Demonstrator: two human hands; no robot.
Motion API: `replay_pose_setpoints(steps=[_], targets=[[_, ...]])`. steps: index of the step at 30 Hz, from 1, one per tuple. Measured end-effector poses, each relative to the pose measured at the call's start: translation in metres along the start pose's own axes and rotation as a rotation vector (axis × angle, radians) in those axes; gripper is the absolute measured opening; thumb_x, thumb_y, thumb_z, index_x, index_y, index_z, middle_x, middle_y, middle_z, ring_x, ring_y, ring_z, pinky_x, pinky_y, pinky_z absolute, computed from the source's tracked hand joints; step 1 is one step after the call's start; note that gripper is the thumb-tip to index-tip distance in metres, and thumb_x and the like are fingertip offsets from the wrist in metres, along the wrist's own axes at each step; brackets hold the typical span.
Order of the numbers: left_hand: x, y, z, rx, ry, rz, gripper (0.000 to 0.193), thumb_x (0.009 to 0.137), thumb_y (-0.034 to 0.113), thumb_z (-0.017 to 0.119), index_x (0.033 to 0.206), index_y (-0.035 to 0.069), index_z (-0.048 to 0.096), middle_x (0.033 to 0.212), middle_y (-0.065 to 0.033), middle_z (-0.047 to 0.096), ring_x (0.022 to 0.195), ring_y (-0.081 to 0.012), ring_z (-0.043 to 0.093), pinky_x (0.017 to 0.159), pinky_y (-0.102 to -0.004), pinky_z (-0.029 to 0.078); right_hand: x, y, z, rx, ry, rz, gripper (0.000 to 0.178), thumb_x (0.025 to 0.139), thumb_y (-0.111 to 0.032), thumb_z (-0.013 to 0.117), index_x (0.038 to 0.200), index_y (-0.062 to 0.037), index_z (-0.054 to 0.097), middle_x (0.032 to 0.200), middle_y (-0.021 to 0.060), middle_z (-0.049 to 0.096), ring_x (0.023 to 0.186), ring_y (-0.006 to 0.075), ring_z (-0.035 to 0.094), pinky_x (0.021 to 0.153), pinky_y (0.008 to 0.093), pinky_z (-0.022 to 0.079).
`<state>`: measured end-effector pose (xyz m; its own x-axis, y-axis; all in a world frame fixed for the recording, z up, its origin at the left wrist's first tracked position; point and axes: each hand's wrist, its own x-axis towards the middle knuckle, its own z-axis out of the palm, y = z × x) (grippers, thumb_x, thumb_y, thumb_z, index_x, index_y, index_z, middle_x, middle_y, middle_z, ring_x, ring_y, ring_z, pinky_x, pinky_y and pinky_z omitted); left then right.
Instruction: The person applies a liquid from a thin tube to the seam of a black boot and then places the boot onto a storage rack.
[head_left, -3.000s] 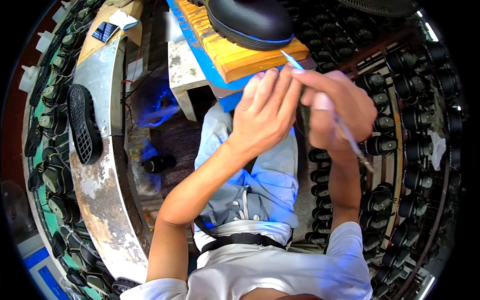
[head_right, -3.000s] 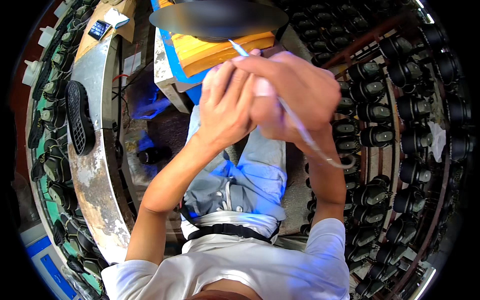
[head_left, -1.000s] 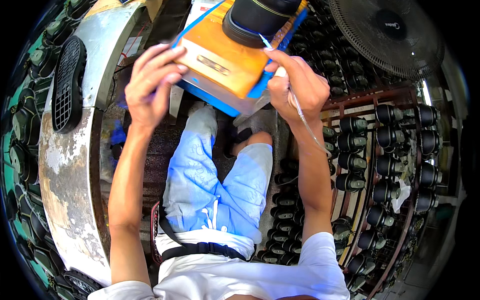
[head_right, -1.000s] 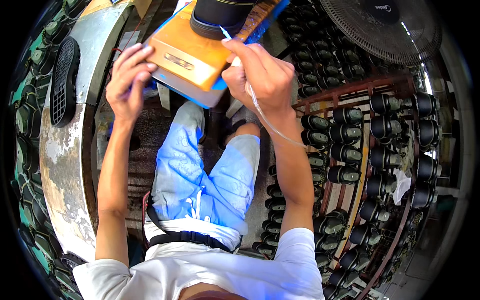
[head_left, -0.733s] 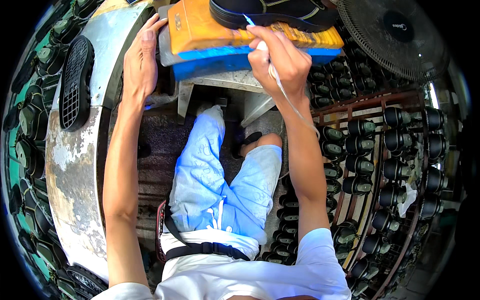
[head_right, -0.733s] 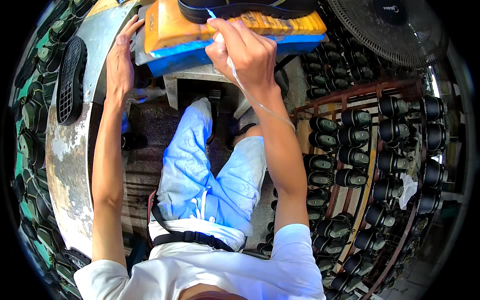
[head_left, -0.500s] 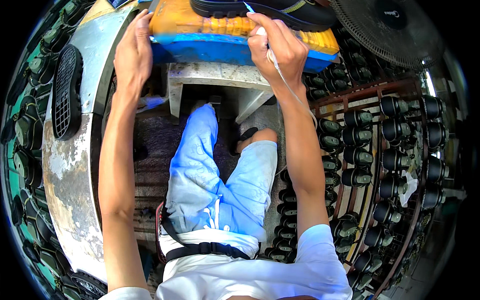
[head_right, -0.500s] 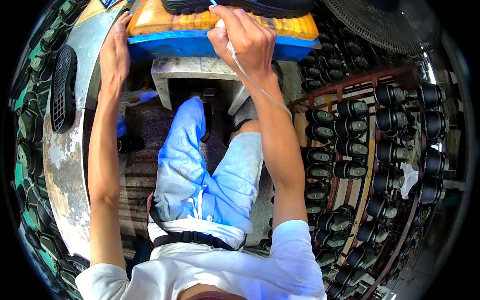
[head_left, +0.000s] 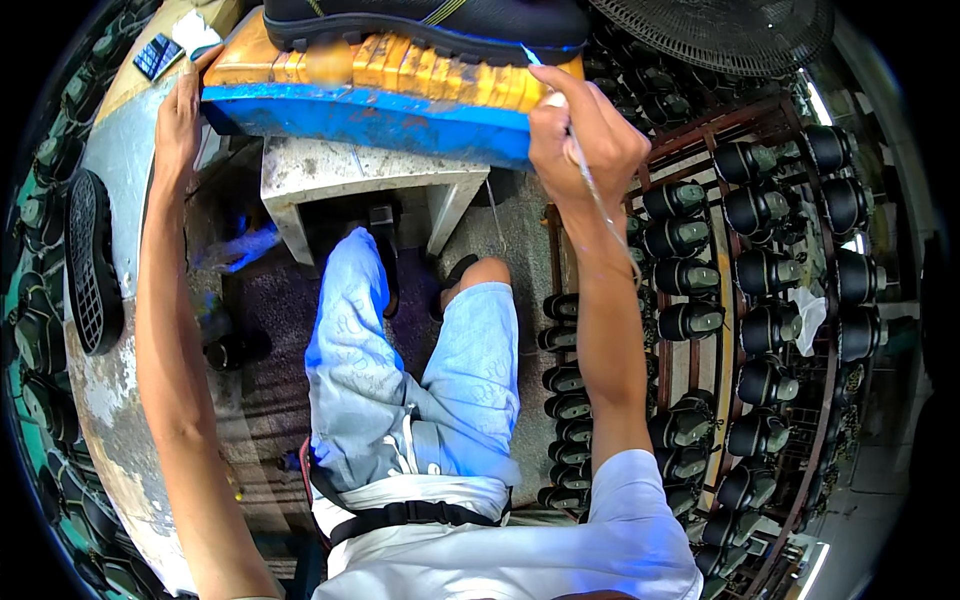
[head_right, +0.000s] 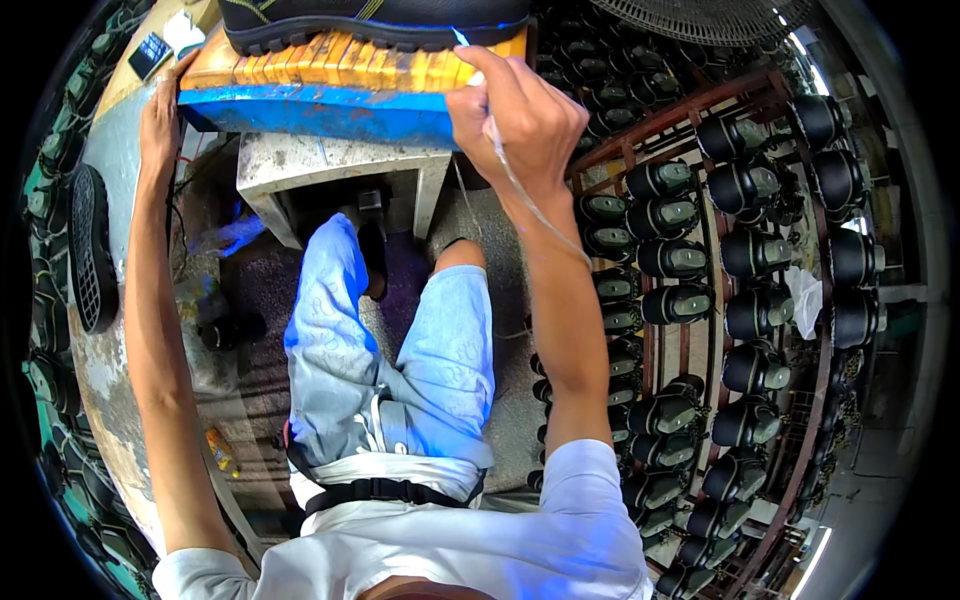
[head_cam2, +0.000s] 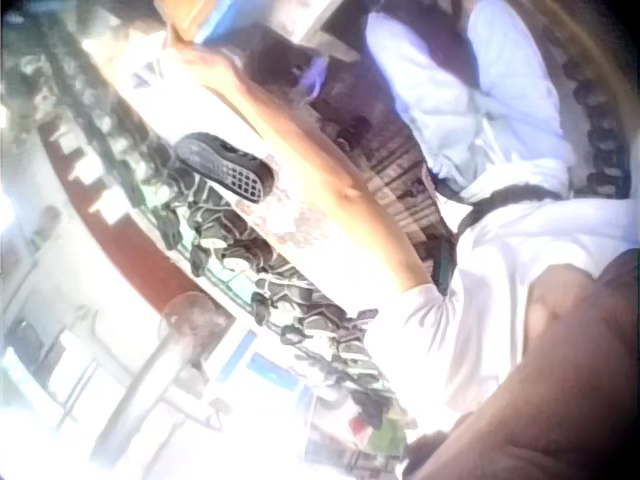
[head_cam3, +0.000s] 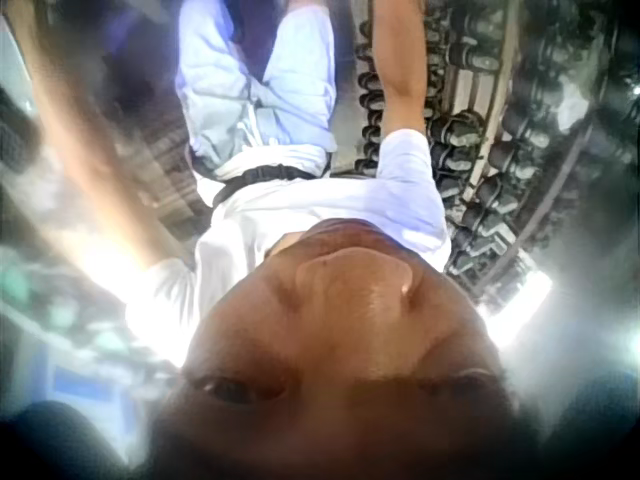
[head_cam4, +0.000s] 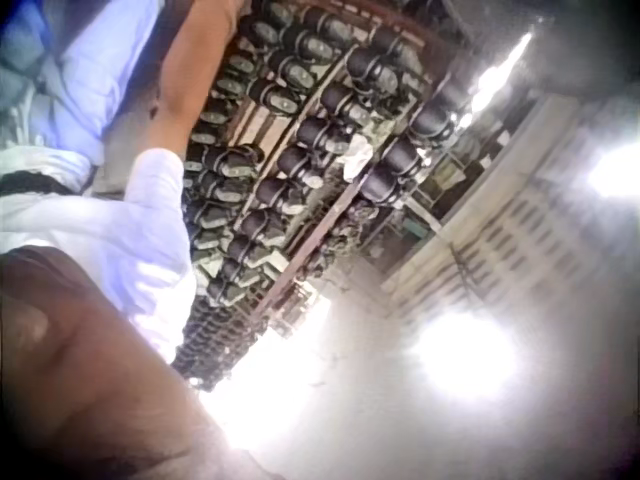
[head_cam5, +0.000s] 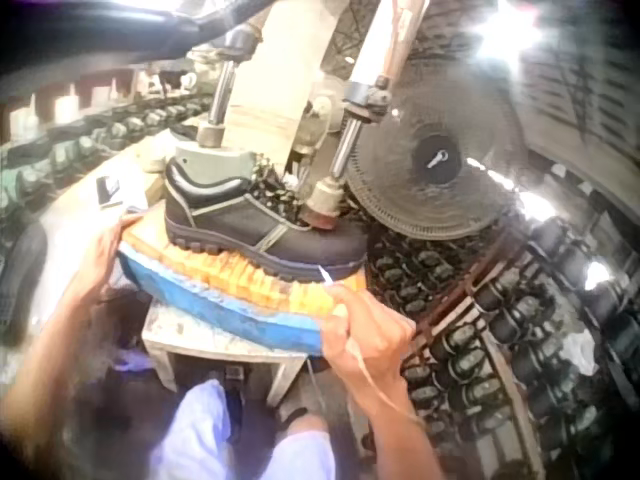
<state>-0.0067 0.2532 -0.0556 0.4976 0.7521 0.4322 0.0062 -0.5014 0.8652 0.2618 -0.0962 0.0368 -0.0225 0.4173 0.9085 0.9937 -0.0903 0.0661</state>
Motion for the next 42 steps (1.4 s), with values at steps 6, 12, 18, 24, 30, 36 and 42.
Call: replay_pose_setpoints(steps=[6, 12, 18, 24, 30, 36, 42], targets=[[0.037, -0.008, 0.01, -0.179, 0.012, -0.159, 0.048, 0.115, 0.04, 0.044, 0.149, 0.01, 0.061, 0.128, -0.007, 0.068, 0.108, -0.0134, 0.062, 0.093, -0.0297, 0.052, 0.018, 0.0, -0.048, 0.069, -0.074, 0.117, 0.022, 0.08, -0.005, 0.064, 0.096, -0.0048, 0.079, 0.072, 0.0105, 0.069, 0.056, 0.0237, 0.065, 0.053, 0.0329, 0.051], [0.029, -0.011, 0.016, -0.027, 0.178, -0.029, 0.042, 0.115, 0.026, 0.044, 0.147, 0.004, 0.06, 0.128, -0.0101, 0.068, 0.108, -0.0153, 0.063, 0.099, -0.0318, 0.05, 0.023, -0.007, -0.106, 0.909, 0.135, 0.731, 0.042, 0.095, -0.01, 0.044, 0.119, 0.009, 0.072, 0.065, 0.0008, 0.052, 0.058, 0.0056, 0.042, 0.05, 0.0215, 0.029], [-0.104, 0.057, 0.04, -0.126, 0.41, -0.148, 0.04, 0.111, 0.02, 0.049, 0.144, 0.001, 0.061, 0.122, -0.0079, 0.068, 0.097, -0.0116, 0.062, 0.087, -0.0272, 0.05, 0.006, -0.02, -0.099, 1.501, 0.166, 1.047, 0.052, 0.095, -0.017, 0.044, 0.135, 0.01, 0.062, 0.066, -0.0018, 0.047, 0.056, 0.0042, 0.038, 0.049, 0.0195, 0.03], [-0.195, 0.156, 0.088, 0.031, -0.03, 0.044, 0.042, 0.099, 0.003, 0.071, 0.141, 0.003, 0.066, 0.07, 0.0086, 0.057, 0.061, 0.0004, 0.048, 0.058, -0.0178, 0.036, -0.002, -0.027, -0.052, 1.168, -0.138, 0.992, 0.047, 0.107, -0.027, 0.041, 0.14, -0.0012, 0.062, 0.096, 0.0159, 0.078, 0.074, 0.0152, 0.071, 0.062, 0.0267, 0.051], [-0.041, 0.195, 0.083, 0.561, 0.104, 0.634, 0.071, 0.082, 0.023, 0.09, 0.14, -0.004, 0.06, 0.131, -0.0219, 0.065, 0.116, -0.0304, 0.063, 0.097, -0.0403, 0.051, 0.025, -0.043, -0.006, 0.518, -0.396, 0.67, 0.09, 0.08, -0.057, 0.085, 0.137, 0.0074, 0.058, 0.128, 0.0299, 0.067, 0.12, 0.0424, 0.066, 0.105, 0.0501, 0.051], [0.084, 0.227, 0.095, 0.309, -0.531, 0.227, 0.088, 0.06, 0.03, 0.103, 0.129, -0.006, 0.062, 0.112, -0.0164, 0.076, 0.101, -0.0247, 0.072, 0.094, -0.0368, 0.056, 0.017, 0.001, 0.044, 0.265, -0.285, 0.638, 0.104, 0.066, -0.07, 0.088, 0.135, 0.0023, 0.058, 0.114, 0.0248, 0.073, 0.113, 0.0433, 0.068, 0.103, 0.0485, 0.051], [0.046, 0.23, 0.094, 0.301, -0.179, 0.341, 0.088, 0.057, 0.017, 0.104, 0.131, -0.007, 0.062, 0.111, -0.0156, 0.075, 0.103, -0.0231, 0.07, 0.099, -0.0333, 0.054, 0.029, 0.027, 0.052, 0.561, -0.375, 0.636, 0.095, 0.066, -0.061, 0.093, 0.134, -0.0008, 0.063, 0.119, 0.0257, 0.072, 0.116, 0.0412, 0.068, 0.102, 0.0459, 0.052]])
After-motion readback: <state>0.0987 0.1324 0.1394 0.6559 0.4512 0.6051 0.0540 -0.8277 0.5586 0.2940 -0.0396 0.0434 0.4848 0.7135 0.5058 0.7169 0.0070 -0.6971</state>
